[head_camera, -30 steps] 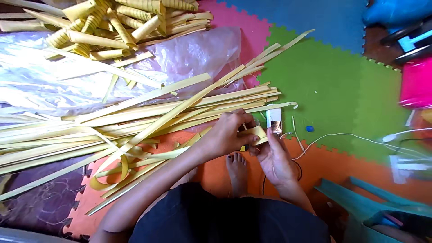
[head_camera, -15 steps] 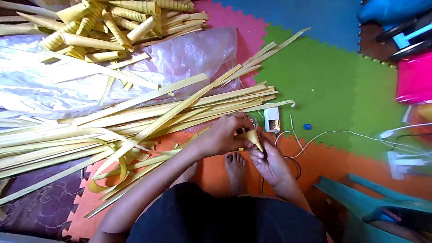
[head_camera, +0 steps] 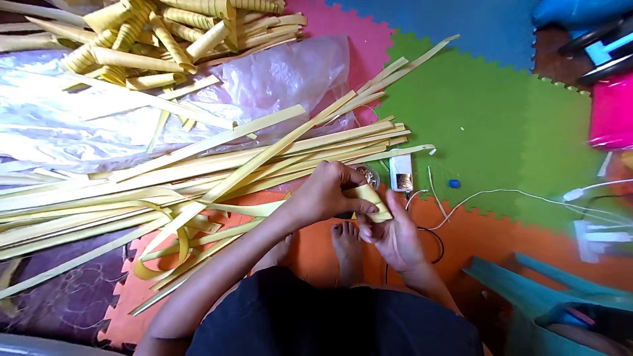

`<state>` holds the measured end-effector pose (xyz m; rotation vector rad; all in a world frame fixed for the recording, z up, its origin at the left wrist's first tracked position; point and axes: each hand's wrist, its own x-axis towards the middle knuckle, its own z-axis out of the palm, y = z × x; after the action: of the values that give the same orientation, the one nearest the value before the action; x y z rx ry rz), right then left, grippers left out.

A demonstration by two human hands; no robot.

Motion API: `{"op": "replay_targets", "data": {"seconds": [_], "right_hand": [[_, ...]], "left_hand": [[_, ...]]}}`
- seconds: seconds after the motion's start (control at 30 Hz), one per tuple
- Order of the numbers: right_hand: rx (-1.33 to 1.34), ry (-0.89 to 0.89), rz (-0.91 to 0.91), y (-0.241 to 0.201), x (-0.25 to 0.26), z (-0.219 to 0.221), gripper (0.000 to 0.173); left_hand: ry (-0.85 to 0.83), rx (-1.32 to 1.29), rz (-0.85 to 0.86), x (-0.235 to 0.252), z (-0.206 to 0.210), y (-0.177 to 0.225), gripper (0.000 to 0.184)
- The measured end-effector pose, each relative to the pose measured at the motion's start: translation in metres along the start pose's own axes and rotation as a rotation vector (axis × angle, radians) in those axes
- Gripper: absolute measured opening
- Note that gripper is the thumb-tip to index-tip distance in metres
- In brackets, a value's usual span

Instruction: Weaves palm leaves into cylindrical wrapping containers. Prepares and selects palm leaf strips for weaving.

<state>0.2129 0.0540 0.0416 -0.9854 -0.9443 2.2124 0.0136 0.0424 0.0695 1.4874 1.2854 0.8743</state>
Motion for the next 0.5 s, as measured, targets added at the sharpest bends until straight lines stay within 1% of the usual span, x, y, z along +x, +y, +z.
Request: {"op": "replay_targets", "data": {"seconds": [0.03,0.07,0.1,0.13,0.17,0.2,0.23,0.27,0.3,0.37,0.4,0.43,0.47,0.5], "right_hand": [[-0.091,0.006,-0.078,-0.001,0.000,0.001,0.042],[-0.107,0.017,-0.094,-0.003,0.000,0.002,0.038],[-0.045,0.017,-0.038,-0.006,0.000,0.004,0.035],[0.103,-0.006,0.076,-0.010,0.000,0.004,0.035],[0.337,-0.060,0.214,-0.013,0.000,0.001,0.037],[0.598,-0.137,0.347,-0.014,0.002,-0.004,0.033],[0.731,-0.183,0.423,-0.013,0.002,-0.006,0.030],[0.675,-0.181,0.398,-0.013,0.002,-0.005,0.029],[0.448,-0.151,0.267,-0.011,0.001,-0.002,0.028],[-0.160,-0.095,-0.140,-0.005,0.002,-0.002,0.024],[-0.339,-0.087,-0.285,-0.004,0.004,-0.004,0.029],[-0.379,-0.090,-0.334,-0.005,0.005,-0.003,0.030],[-0.299,-0.113,-0.264,-0.008,0.004,-0.002,0.029],[-0.115,-0.149,-0.093,-0.014,0.002,0.000,0.028]], "left_hand": [[0.005,-0.016,-0.010,0.000,0.000,0.001,0.017],[0.005,-0.042,-0.005,0.000,-0.001,0.001,0.017],[-0.009,-0.075,0.010,0.000,-0.002,0.000,0.018],[-0.033,-0.118,0.023,0.000,-0.003,-0.002,0.018],[-0.057,-0.170,0.034,0.000,-0.004,-0.003,0.018],[-0.075,-0.200,0.042,-0.001,-0.005,-0.004,0.017],[-0.084,-0.215,0.056,-0.001,-0.005,-0.006,0.016],[-0.086,-0.229,0.072,-0.001,-0.005,-0.008,0.015],[-0.087,-0.249,0.084,-0.002,-0.006,-0.008,0.013],[-0.083,-0.297,0.083,-0.003,-0.007,-0.007,0.012],[-0.077,-0.318,0.074,-0.003,-0.008,-0.006,0.014],[-0.074,-0.337,0.073,-0.004,-0.008,-0.006,0.015],[-0.082,-0.347,0.076,-0.003,-0.010,-0.007,0.016],[-0.098,-0.361,0.080,-0.003,-0.012,-0.009,0.016]]}}
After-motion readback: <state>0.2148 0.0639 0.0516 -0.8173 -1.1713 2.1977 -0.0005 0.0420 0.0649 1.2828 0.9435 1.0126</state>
